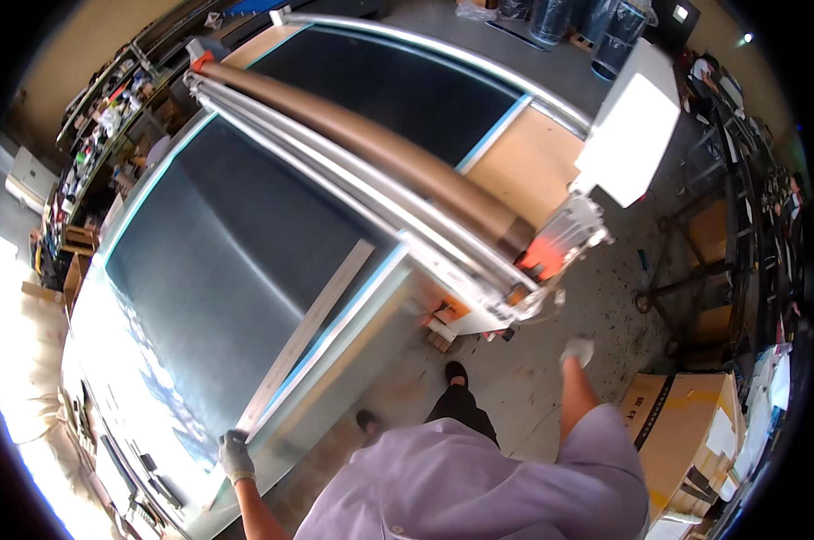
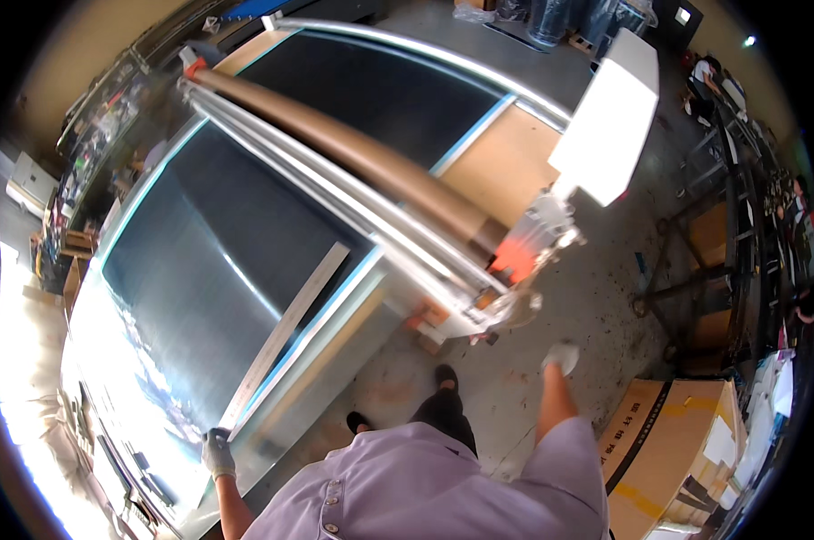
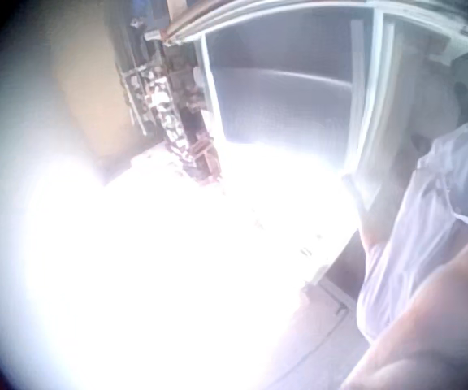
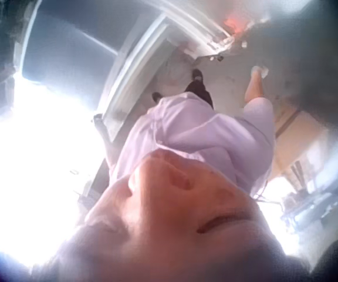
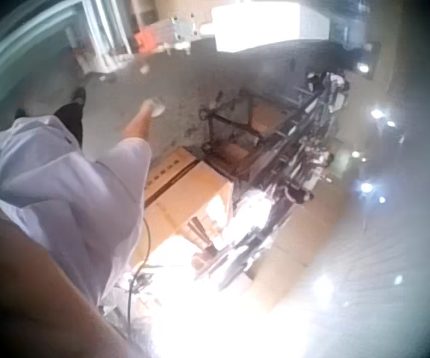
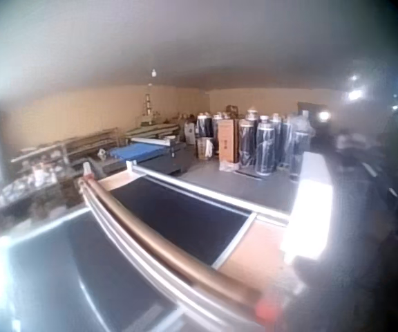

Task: The person measures and aligns a large sheet of glass on a cutting table using a metal ruler and a utility knife. They mark the glass and then operate a touchscreen control panel to initiate the cutting process. The person repeats the measuring and alignment steps for subsequent cuts.

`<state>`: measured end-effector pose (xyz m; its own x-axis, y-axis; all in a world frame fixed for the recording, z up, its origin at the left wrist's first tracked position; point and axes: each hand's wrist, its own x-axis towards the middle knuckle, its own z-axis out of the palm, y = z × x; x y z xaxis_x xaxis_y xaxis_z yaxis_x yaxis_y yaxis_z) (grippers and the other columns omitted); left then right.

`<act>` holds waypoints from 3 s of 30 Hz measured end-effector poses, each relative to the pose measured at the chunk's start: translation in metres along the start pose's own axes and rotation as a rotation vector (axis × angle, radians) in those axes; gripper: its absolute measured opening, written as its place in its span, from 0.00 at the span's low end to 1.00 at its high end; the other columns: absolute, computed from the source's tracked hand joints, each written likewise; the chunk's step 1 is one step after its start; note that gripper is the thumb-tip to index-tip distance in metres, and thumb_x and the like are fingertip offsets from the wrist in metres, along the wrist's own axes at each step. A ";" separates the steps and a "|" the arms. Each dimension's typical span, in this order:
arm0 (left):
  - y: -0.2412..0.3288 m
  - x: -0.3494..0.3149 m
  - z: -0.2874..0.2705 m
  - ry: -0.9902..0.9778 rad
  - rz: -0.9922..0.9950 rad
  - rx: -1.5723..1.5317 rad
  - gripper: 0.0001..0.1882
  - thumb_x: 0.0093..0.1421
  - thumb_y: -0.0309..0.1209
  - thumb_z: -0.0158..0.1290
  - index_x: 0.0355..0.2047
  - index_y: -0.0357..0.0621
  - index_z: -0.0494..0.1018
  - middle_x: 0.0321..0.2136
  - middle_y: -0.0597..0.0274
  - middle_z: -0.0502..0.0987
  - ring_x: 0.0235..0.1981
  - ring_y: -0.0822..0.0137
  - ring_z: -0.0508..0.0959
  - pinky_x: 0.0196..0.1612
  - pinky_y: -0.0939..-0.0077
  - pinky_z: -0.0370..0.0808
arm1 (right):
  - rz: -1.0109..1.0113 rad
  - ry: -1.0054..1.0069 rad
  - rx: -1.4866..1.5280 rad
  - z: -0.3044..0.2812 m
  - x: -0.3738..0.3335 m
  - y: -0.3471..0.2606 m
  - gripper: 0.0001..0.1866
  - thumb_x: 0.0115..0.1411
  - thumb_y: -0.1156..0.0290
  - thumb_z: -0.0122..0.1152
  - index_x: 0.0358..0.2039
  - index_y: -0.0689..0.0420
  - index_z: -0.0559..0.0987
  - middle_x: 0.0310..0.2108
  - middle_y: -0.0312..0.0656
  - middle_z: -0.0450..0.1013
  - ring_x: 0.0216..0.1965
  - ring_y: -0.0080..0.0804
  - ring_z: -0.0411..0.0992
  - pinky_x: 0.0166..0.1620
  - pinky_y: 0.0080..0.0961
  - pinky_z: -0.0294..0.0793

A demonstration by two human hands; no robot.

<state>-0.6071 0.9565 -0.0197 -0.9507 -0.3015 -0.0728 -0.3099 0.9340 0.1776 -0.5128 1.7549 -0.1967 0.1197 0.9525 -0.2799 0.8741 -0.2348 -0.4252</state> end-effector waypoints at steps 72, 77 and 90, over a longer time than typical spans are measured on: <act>-0.155 -0.045 0.023 0.113 -0.242 -0.488 0.20 0.61 0.39 0.59 0.18 0.41 0.68 0.18 0.45 0.73 0.21 0.43 0.77 0.26 0.55 0.74 | -1.490 -0.440 0.029 0.132 -0.514 -0.127 0.13 0.60 0.74 0.59 0.24 0.65 0.66 0.19 0.50 0.64 0.23 0.43 0.62 0.32 0.35 0.67; -0.249 -0.071 0.029 0.380 -0.273 -0.577 0.21 0.61 0.29 0.60 0.17 0.36 0.63 0.15 0.48 0.56 0.16 0.57 0.54 0.20 0.63 0.60 | -1.522 -0.649 -0.079 0.135 -0.610 -0.055 0.17 0.61 0.77 0.60 0.23 0.61 0.59 0.21 0.33 0.50 0.27 0.21 0.51 0.28 0.25 0.56; -0.421 -0.038 0.021 0.402 -0.203 -0.128 0.28 0.59 0.25 0.57 0.61 0.47 0.71 0.61 0.56 0.71 0.65 0.48 0.67 0.66 0.55 0.64 | -2.110 -0.507 -0.466 0.136 -0.771 0.002 0.33 0.58 0.58 0.68 0.63 0.50 0.70 0.65 0.49 0.63 0.66 0.51 0.60 0.65 0.50 0.61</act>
<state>-0.4400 0.5783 -0.1125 -0.7929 -0.5496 0.2633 -0.4654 0.8250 0.3205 -0.6675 0.9939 -0.0992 -0.8954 -0.4452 0.0064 -0.4399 0.8822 -0.1680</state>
